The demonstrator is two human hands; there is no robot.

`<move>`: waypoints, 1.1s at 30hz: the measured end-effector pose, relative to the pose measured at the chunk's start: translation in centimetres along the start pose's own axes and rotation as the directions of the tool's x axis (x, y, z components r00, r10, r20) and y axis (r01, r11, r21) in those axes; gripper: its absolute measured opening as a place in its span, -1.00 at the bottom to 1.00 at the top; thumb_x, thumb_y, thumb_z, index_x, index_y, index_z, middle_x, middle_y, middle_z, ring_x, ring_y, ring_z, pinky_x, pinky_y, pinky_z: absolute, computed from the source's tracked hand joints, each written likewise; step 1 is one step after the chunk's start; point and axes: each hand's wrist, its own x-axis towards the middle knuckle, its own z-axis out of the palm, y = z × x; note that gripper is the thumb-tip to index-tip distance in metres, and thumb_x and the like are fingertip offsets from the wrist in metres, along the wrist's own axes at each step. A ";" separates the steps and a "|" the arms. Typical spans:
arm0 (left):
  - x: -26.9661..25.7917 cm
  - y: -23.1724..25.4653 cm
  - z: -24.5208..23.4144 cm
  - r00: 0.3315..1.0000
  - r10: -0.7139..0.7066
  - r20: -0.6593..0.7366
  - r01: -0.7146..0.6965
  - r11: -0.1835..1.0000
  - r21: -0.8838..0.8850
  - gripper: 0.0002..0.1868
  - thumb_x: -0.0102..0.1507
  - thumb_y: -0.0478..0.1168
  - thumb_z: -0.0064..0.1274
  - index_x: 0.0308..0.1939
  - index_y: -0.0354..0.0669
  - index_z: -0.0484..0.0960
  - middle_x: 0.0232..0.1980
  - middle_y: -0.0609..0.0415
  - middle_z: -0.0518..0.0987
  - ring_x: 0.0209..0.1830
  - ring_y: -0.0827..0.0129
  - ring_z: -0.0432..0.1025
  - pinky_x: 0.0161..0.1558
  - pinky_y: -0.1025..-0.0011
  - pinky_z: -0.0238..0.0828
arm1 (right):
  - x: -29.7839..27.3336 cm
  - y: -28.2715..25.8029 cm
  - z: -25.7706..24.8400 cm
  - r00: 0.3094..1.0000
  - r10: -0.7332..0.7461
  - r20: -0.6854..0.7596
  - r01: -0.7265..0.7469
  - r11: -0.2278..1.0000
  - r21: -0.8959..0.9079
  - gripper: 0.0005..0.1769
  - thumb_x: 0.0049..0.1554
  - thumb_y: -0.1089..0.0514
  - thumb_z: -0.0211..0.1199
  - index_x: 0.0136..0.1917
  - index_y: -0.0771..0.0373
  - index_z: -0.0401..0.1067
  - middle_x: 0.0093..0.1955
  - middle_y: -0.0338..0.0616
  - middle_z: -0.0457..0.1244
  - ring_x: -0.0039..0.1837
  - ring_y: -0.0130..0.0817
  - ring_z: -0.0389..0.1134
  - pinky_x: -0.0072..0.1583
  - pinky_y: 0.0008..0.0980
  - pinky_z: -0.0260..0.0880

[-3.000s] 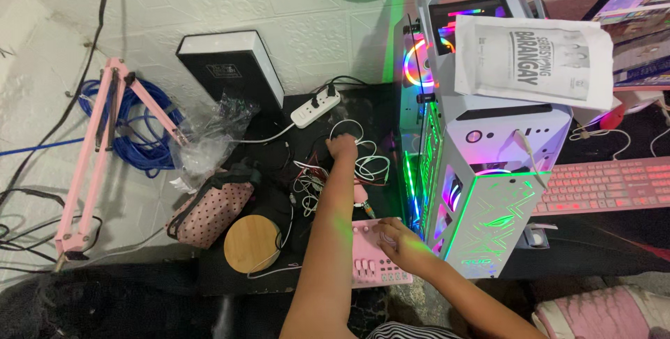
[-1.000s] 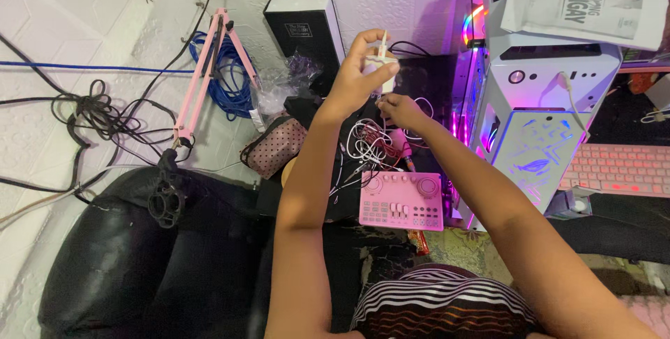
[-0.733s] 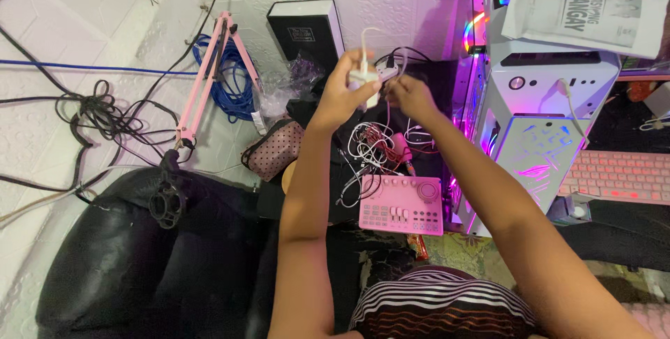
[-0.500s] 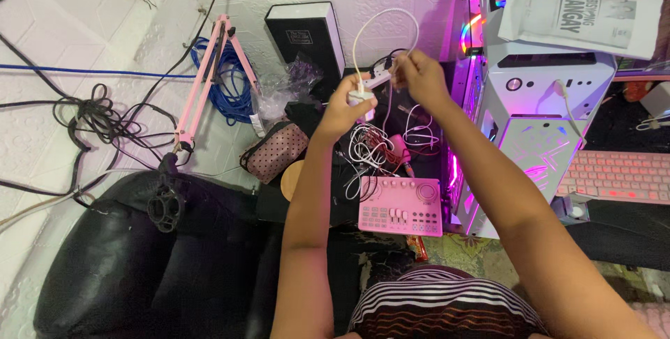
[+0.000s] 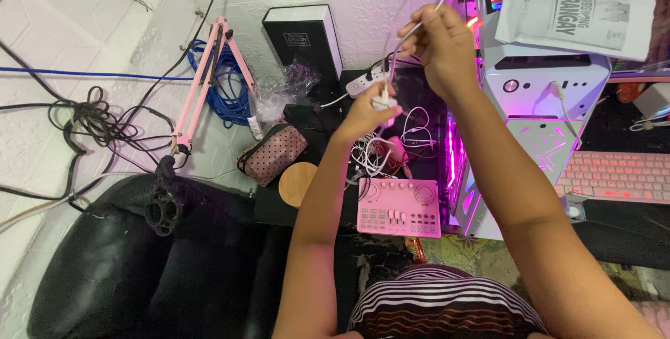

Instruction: The person untangles a bundle of wires, winds a white cable into a coil, adjusts a microphone mounted on a pink arm, and places a snack wrapper and a pouch into a storage bag.

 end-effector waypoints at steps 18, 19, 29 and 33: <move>1.0 11.9 0.0 0.915 0.372 -0.158 -0.388 0.918 -0.083 -0.64 0.27 -0.44 0.16 0.11 -0.18 0.45 -0.05 0.07 0.55 -0.07 0.48 0.49 -0.02 0.46 0.52 | -3.6 9.3 -1.4 0.921 0.379 0.091 -0.159 0.578 -0.801 -0.60 0.20 0.10 0.38 0.27 0.22 0.46 -0.03 -0.10 0.38 -0.02 -0.43 0.34 0.06 -0.36 0.39; 0.6 12.3 0.4 0.913 0.375 -0.159 -0.390 0.917 -0.080 -0.64 0.27 -0.44 0.16 0.11 -0.18 0.45 -0.05 0.07 0.55 -0.07 0.48 0.49 -0.02 0.46 0.52 | -3.6 9.6 -1.3 0.950 0.279 0.141 -0.077 0.647 -0.758 -0.61 0.20 0.13 0.37 0.27 0.22 0.44 0.02 -0.16 0.38 0.04 -0.48 0.35 0.11 -0.40 0.39; -2.9 14.1 0.7 0.955 0.298 -0.010 -0.293 0.934 -0.206 -0.27 0.22 -0.31 0.26 0.43 -0.13 0.29 -0.04 0.03 0.56 -0.16 0.39 0.55 -0.12 0.44 0.55 | -1.7 5.5 -0.4 0.999 0.012 0.031 0.004 0.885 -0.466 -0.62 0.24 0.29 0.29 0.33 0.32 0.44 -0.01 -0.18 0.38 0.02 -0.46 0.41 0.09 -0.47 0.46; -2.7 12.3 -0.1 0.973 0.206 -0.105 -0.215 0.973 -0.080 -0.11 0.25 -0.28 0.26 0.62 -0.13 0.16 -0.06 0.03 0.55 -0.26 0.49 0.45 -0.36 0.57 0.40 | -1.0 2.5 -0.1 0.999 -0.030 -0.038 0.018 0.961 -0.276 -0.61 0.25 0.29 0.29 0.35 0.30 0.44 0.07 -0.17 0.39 0.03 -0.46 0.40 0.09 -0.47 0.48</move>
